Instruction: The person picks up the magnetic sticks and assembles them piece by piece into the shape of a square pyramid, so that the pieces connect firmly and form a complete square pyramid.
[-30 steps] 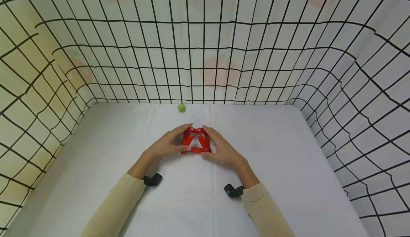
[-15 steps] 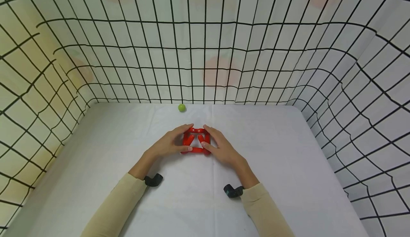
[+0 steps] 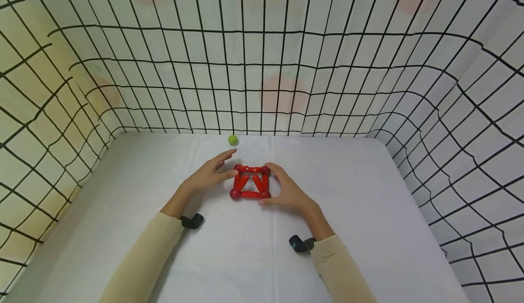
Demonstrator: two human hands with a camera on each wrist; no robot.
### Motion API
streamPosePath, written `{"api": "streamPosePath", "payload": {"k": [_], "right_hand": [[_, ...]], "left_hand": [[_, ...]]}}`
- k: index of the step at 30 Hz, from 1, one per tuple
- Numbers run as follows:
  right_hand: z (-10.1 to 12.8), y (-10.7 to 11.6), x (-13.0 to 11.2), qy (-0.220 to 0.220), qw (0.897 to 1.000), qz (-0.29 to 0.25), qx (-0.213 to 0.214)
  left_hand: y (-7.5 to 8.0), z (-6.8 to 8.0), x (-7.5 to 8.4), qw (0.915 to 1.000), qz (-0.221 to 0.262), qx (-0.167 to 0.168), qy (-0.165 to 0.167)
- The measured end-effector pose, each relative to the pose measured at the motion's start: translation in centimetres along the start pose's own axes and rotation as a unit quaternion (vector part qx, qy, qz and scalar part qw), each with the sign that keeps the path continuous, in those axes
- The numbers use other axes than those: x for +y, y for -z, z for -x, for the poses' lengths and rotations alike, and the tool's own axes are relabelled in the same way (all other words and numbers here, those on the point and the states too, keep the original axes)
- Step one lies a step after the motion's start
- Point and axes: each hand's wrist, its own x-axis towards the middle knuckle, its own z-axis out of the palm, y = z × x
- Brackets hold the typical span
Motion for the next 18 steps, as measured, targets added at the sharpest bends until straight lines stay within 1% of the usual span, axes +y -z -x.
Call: {"api": "streamPosePath", "payload": {"k": [5, 10, 14, 18], "right_hand": [[-0.1, 0.2, 0.7, -0.004, 1.0, 0.004, -0.005], [0.0, 0.0, 0.9, -0.009, 1.0, 0.0, -0.012], [-0.1, 0.1, 0.8, -0.01, 1.0, -0.001, -0.013], [-0.1, 0.0, 0.8, -0.019, 1.0, -0.005, -0.007]], "left_hand": [[1.1, -1.8, -0.5, 0.9995, -0.011, 0.029, 0.0], [1.6, -3.6, -0.7, 0.9982, -0.031, 0.047, 0.02], [1.9, -5.3, -0.8, 0.9944, -0.076, 0.058, 0.044], [2.2, -6.8, -0.9, 0.9898, -0.12, 0.054, 0.053]]}}
